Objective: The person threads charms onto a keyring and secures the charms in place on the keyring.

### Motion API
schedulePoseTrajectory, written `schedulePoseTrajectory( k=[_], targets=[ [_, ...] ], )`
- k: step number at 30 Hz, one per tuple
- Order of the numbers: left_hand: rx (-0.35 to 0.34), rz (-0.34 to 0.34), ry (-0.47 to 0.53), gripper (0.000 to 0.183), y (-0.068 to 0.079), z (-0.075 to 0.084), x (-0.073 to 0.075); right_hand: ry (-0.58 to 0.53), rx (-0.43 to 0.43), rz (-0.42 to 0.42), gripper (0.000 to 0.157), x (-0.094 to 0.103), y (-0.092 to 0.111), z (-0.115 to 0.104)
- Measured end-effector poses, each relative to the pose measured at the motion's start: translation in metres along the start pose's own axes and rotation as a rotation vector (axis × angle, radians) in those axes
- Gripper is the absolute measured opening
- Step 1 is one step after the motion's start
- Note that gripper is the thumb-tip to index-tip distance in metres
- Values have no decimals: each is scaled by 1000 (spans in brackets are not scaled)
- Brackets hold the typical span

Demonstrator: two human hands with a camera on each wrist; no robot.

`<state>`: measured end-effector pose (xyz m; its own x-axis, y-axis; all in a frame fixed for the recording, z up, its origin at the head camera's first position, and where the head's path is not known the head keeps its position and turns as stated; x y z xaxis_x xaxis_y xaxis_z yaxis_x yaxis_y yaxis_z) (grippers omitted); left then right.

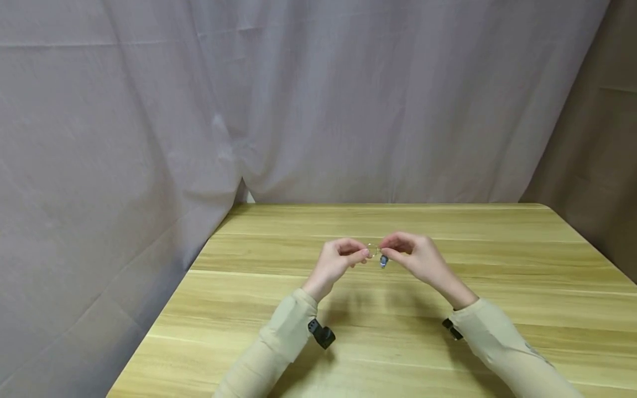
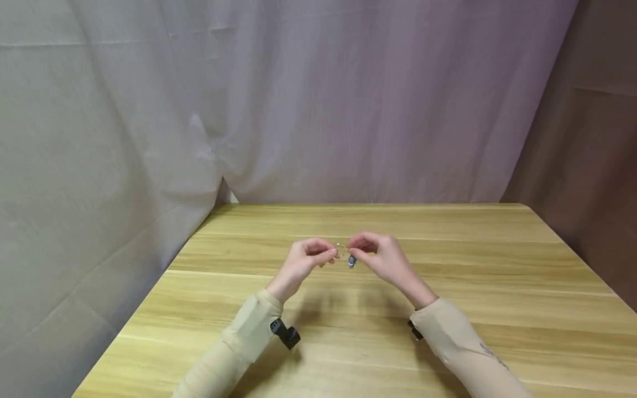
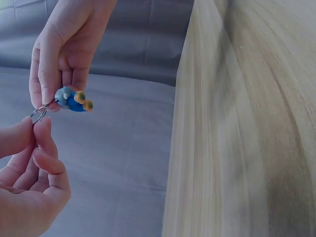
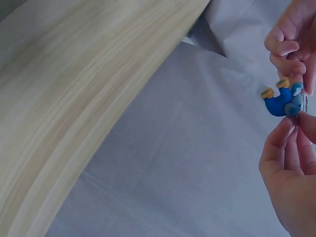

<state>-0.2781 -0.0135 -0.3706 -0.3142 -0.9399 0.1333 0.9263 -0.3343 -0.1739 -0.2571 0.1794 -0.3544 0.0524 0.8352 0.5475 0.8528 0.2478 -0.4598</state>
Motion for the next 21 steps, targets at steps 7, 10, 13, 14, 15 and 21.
schedulePoseTrajectory(
  k=[7, 10, 13, 14, 15, 21],
  targets=[
    [-13, 12, 12, 19, 1, 1, 0, -146, -114, -60, 17, 2, -1, -1],
    [-40, 16, 15, 18, 2, 2, 0, -218, -147, -94, 22, 4, -2, 1],
    [-92, 18, -11, 17, 3, 3, -1, -262, -151, -127, 26, 4, -2, 2],
    [-110, 18, -25, 16, 3, 3, -1, -271, -147, -136, 26, 5, -2, 3],
    [-128, 17, -39, 16, 3, 4, -1, -281, -142, -145, 26, 5, -2, 3],
    [-173, -1, -107, 11, 6, 7, -1, -305, -136, -174, 24, 5, -3, 3]
  ],
)
Point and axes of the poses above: each hand's wrist, its own y-axis away from the middle knuckle, its own x-axis out of the back of the hand, z = x × y, the point moved 1 cm from there along -y, towards the middle knuckle, and after that the axes turned 1 degree about -y, right-handed, at the moved point
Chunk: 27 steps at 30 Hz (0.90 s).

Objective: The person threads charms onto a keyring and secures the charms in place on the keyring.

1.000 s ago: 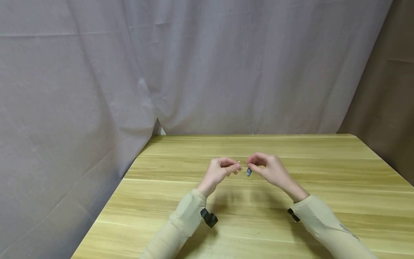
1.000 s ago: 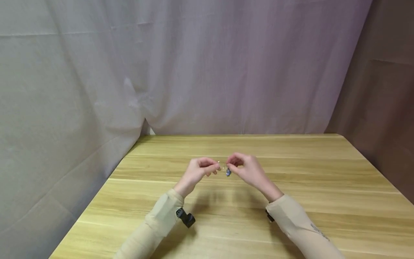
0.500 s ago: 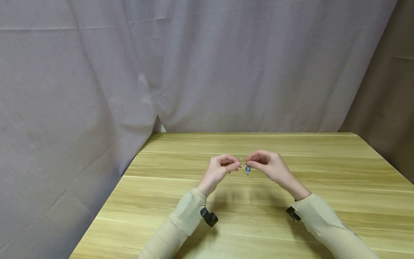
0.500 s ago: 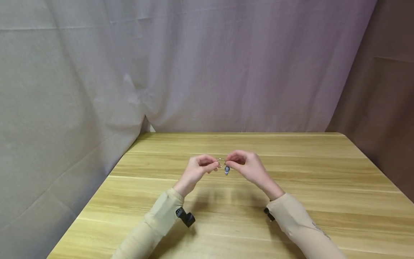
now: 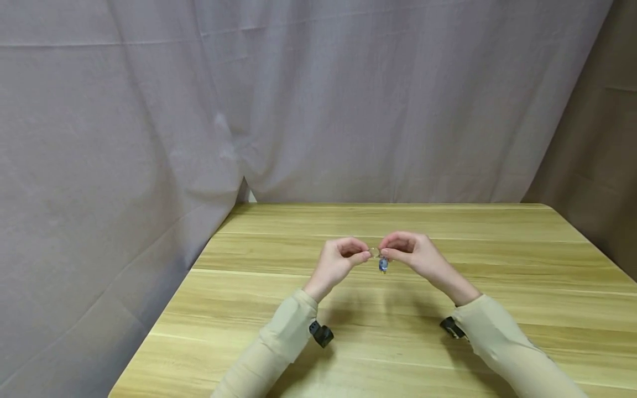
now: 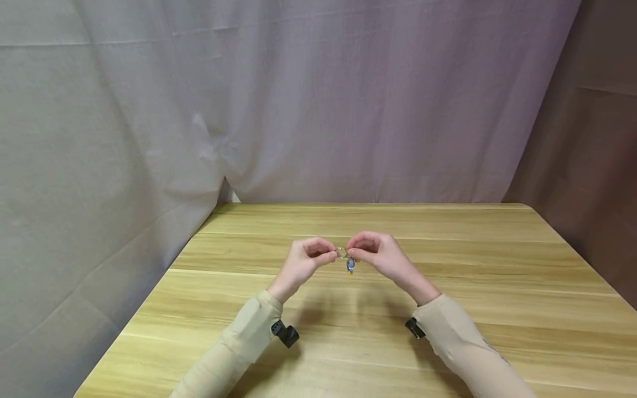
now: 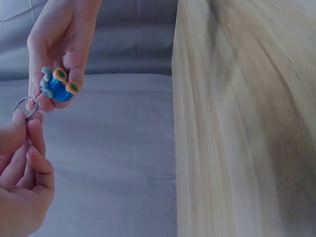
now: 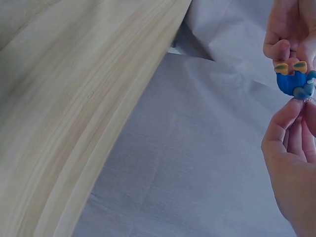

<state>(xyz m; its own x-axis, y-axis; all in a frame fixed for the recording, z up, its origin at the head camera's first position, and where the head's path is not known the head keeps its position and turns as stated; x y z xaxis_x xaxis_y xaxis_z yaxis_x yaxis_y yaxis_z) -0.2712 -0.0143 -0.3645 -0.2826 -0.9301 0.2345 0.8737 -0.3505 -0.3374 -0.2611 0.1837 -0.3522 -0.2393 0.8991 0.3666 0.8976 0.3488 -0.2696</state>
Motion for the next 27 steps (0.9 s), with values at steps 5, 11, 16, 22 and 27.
schedulePoseTrajectory(
  k=[5, 11, 16, 22, 27],
  targets=[
    [-34, -1, -67, 9, 1, 1, 0, 19, -1, -39, 21, 0, 0, 1],
    [-64, 15, -102, 8, 2, 4, 0, 33, 13, -73, 18, -1, 1, 2],
    [-44, 25, -61, 8, 3, 6, 0, 17, 18, -85, 19, -1, 2, 2],
    [-8, 14, 59, 10, 4, 6, -1, 9, 55, -99, 20, -1, 3, 0],
    [34, 5, 210, 14, 5, 3, -5, 14, 53, -99, 21, -1, 4, 0]
  ],
)
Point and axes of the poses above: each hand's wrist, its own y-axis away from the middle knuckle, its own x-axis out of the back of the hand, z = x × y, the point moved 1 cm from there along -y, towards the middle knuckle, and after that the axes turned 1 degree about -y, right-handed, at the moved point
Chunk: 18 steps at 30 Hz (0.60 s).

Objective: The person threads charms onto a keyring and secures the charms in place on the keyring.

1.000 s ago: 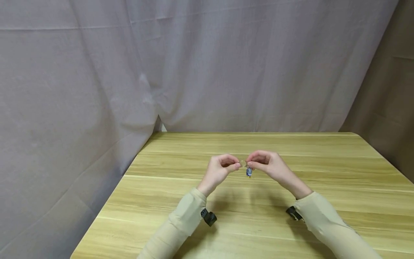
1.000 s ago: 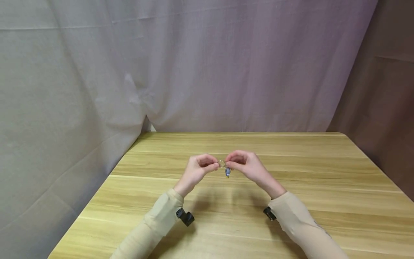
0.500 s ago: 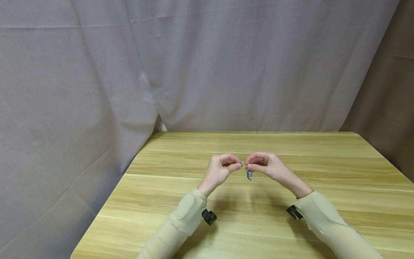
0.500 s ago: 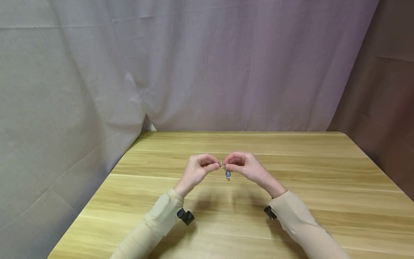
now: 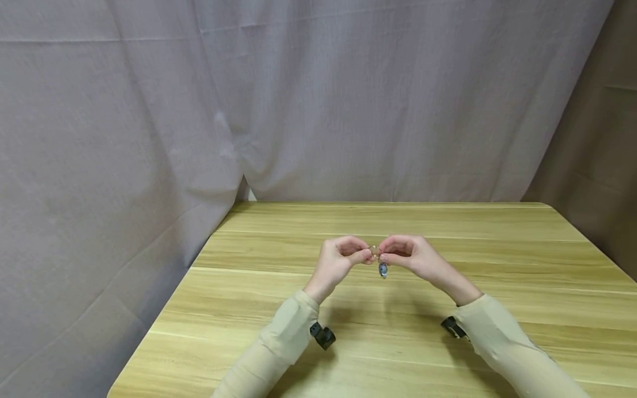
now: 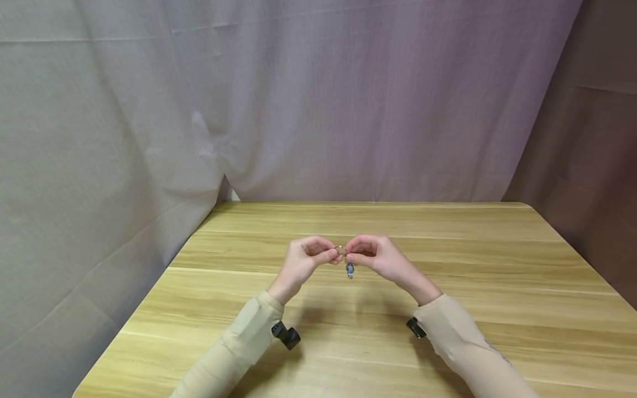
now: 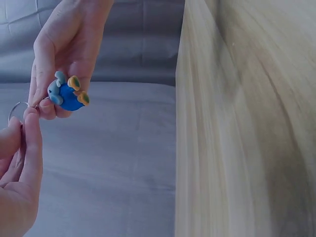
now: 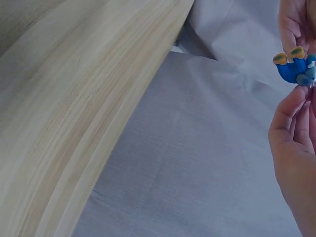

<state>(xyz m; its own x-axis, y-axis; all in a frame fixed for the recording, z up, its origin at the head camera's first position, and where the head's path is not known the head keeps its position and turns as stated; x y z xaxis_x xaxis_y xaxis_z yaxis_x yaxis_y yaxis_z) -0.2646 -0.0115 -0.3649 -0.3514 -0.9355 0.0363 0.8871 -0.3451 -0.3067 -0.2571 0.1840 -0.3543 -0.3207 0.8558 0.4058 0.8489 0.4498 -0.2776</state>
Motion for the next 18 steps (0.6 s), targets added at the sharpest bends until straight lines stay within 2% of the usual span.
schedulePoseTrajectory(
  k=[9, 14, 16, 18],
  targets=[
    [72, 51, 99, 19, 0, 0, -5, 25, -24, 61, 22, -1, 4, 0],
    [112, 30, 136, 19, 1, 0, -8, 20, 7, 98, 22, 0, 5, -4],
    [124, 12, 119, 19, 2, -1, -8, 31, 22, 97, 21, 0, 6, -5],
    [108, 7, 39, 21, 2, -1, -8, 53, 36, 86, 19, 0, 5, -6]
  ],
)
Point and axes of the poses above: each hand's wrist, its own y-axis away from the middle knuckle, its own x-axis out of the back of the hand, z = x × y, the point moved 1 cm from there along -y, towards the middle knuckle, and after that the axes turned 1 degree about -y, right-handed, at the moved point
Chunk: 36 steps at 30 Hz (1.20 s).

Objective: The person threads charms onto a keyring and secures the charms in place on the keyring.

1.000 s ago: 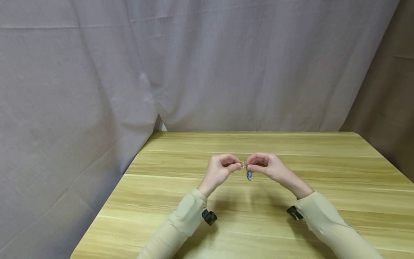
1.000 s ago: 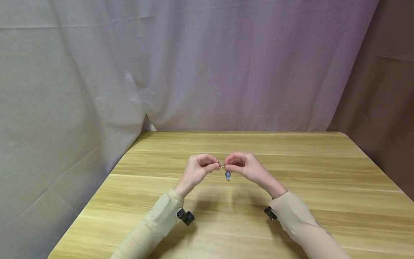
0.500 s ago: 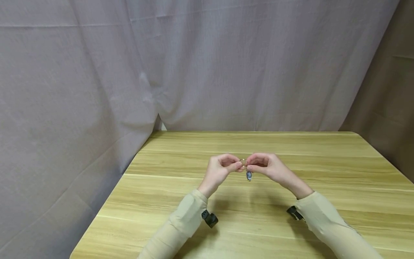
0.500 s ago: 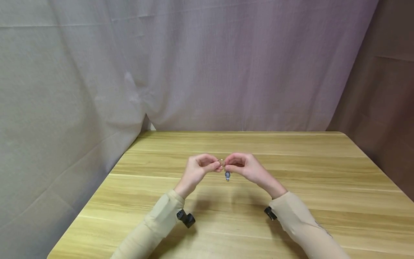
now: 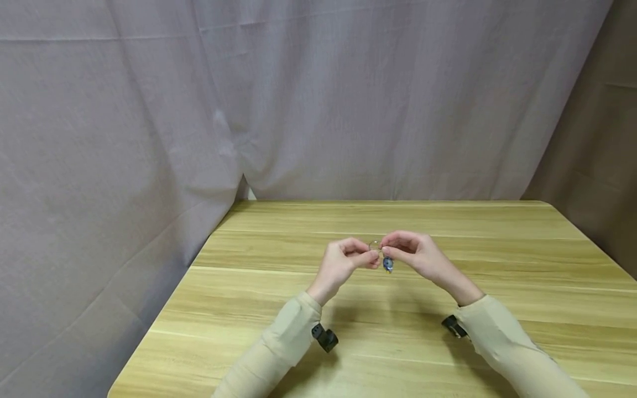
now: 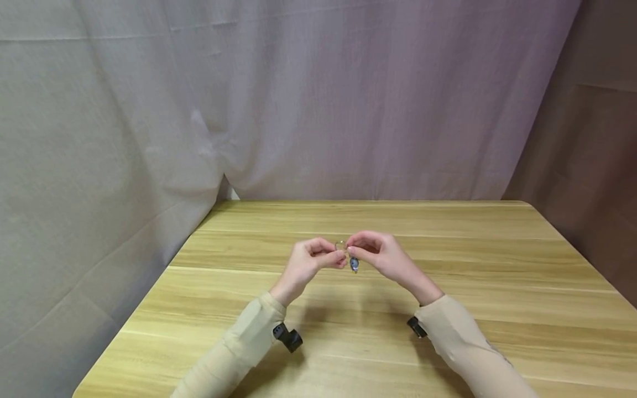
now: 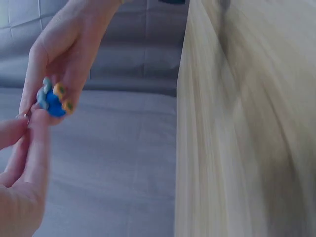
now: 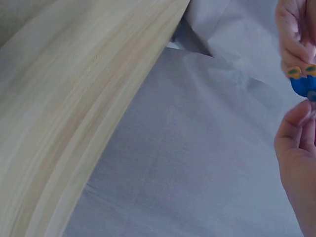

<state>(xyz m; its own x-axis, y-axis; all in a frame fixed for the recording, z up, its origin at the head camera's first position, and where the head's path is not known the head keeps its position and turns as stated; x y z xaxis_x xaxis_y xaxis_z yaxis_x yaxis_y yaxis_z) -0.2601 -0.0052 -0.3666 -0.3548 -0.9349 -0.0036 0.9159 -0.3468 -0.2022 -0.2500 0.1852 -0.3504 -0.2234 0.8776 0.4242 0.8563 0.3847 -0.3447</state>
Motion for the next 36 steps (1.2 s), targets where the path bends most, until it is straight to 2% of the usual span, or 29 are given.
schedulePoseTrajectory(
  k=[3, 5, 10, 13, 16, 19, 25, 28, 30, 32, 34, 36],
  targets=[
    [-65, 10, -205, 23, 1, 1, 2, 49, 25, -20, 15, 0, -1, 0],
    [-138, 8, -359, 25, 2, 3, 3, 80, 38, -31, 12, 0, -1, -1],
    [-403, 17, -676, 19, 4, 7, 4, 131, 50, -63, 8, 1, -1, -3],
    [-532, 63, -789, 10, 4, 8, 4, 150, 44, -80, 8, 1, -1, -4],
    [-585, 89, -807, 8, 5, 9, 5, 146, 15, -85, 11, 1, 0, -6],
    [-584, 108, -752, 9, 6, 10, 5, 121, -20, -69, 14, 2, 0, -6],
    [-524, 159, -598, 10, 7, 10, 4, 90, -33, -48, 18, 4, -1, -9],
    [-467, 157, -580, 11, 8, 12, 4, 93, -21, -46, 17, 4, -1, -11],
    [-440, 143, -614, 11, 8, 13, 3, 102, -14, -55, 14, 3, -1, -12],
    [-447, 123, -687, 11, 8, 13, 3, 119, -15, -77, 12, 2, -1, -13],
    [-511, 104, -783, 11, 9, 13, 2, 134, -19, -99, 11, 1, -1, -13],
    [-606, 100, -882, 9, 10, 13, 1, 148, -28, -115, 11, 0, -1, -13]
  ],
)
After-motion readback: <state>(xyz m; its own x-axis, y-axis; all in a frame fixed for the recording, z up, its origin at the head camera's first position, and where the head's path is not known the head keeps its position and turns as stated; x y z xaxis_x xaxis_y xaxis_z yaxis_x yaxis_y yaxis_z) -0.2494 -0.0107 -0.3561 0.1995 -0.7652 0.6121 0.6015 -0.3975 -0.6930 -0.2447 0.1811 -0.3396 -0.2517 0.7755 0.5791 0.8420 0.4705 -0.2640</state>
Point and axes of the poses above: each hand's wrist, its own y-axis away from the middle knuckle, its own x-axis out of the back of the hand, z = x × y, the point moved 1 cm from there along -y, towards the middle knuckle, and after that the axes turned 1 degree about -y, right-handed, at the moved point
